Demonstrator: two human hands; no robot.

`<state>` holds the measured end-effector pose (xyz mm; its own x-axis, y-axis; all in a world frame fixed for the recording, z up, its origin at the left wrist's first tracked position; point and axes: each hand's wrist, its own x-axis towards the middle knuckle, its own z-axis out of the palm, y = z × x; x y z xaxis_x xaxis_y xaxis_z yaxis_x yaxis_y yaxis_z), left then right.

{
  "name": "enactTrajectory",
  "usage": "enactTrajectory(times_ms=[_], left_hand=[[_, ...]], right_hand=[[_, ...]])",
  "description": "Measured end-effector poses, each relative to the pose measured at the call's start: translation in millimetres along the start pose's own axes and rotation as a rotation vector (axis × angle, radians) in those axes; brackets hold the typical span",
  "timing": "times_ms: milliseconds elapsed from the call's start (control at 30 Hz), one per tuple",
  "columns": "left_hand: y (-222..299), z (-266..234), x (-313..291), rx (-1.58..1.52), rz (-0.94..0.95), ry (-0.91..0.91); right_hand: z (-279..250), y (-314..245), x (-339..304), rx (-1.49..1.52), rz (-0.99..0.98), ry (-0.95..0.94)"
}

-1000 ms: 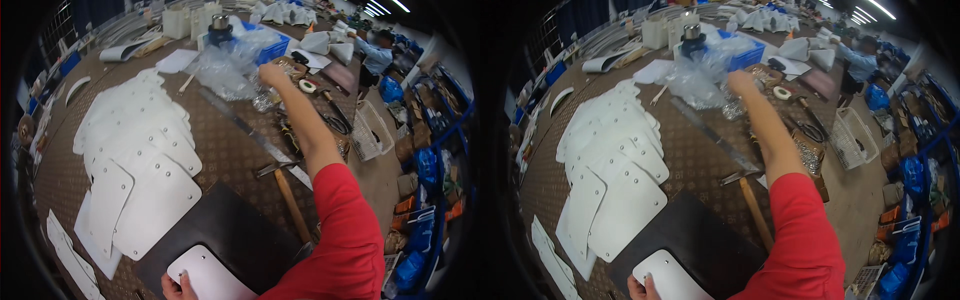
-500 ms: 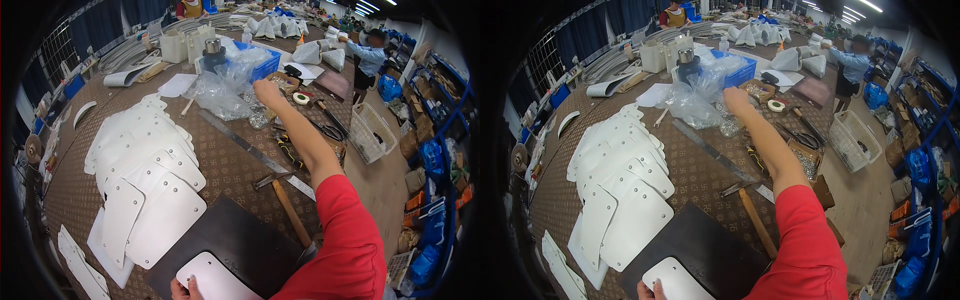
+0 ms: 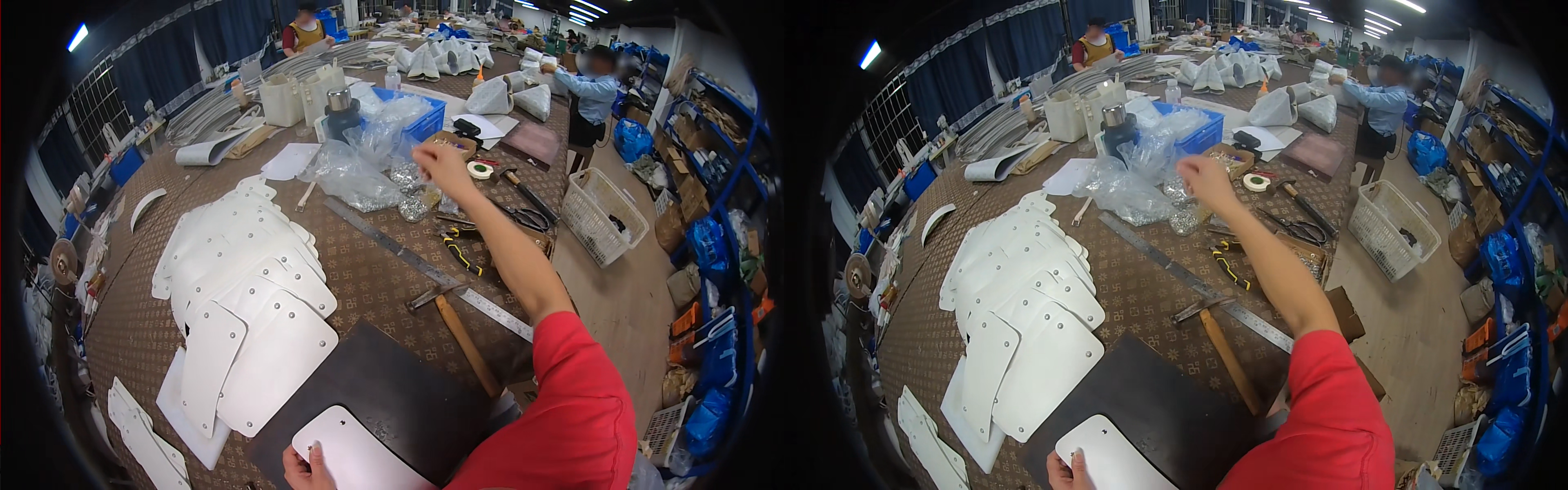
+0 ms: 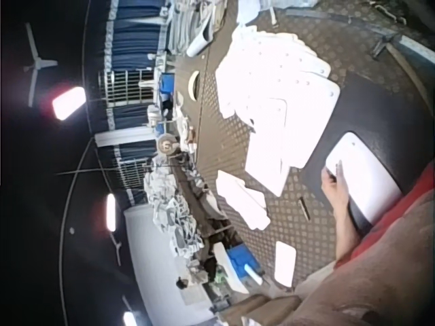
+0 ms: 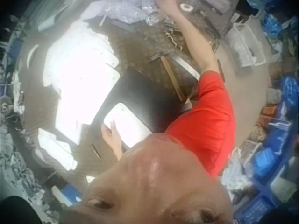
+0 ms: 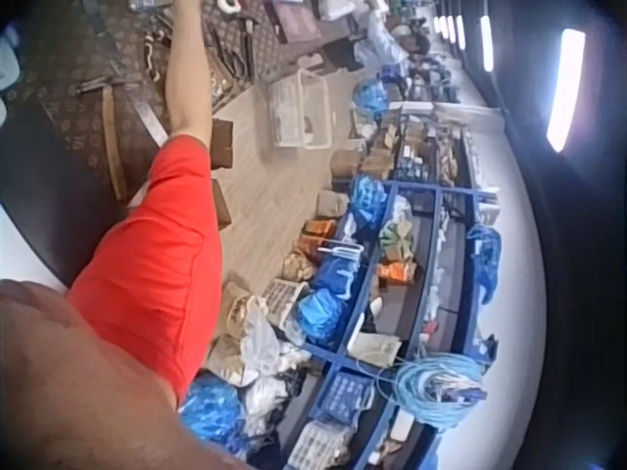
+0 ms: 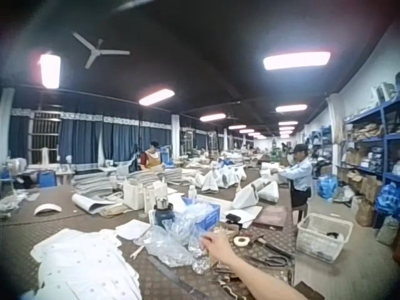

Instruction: Hammering metal rivets into white material pieces on a workbench.

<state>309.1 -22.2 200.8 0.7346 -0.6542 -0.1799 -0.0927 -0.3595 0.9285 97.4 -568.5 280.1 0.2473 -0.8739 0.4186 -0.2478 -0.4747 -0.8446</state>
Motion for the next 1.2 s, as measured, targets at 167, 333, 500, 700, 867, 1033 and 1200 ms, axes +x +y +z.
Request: enactTrajectory(times_ms=[167,333,500,700,867,1033,1200], left_hand=[[6.3,-7.8,-5.5,-0.048,-0.010,0.040],[-37.0,-21.9,11.5,-0.360,0.158,-0.009],[5.4,-21.6,6.7,-0.487,0.165,0.073],[61.4,-98.5,-14.2,-0.482,0.493,0.186],[103.2,-144.8,-64.4,-0.191,0.772,0.302],[98.8,-79.7,-106.3,0.388,1.189,0.033],[31.5,-18.2,-107.8,0.378,1.187,-0.162]], right_hand=[[13.4,-39.1,-146.1,0.378,0.287,-0.474],[37.3,-66.5,-261.8,0.331,0.350,-0.866],[32.6,-40.9,-295.0,-0.347,-0.408,-0.503],[27.2,-39.2,-302.9,-0.458,-0.304,-0.427],[14.7,-41.2,-303.4,-0.379,-0.329,-0.337],[2.5,-109.6,-325.6,0.268,0.261,-0.343],[12.6,-182.7,-393.9,0.532,0.355,-0.771]])
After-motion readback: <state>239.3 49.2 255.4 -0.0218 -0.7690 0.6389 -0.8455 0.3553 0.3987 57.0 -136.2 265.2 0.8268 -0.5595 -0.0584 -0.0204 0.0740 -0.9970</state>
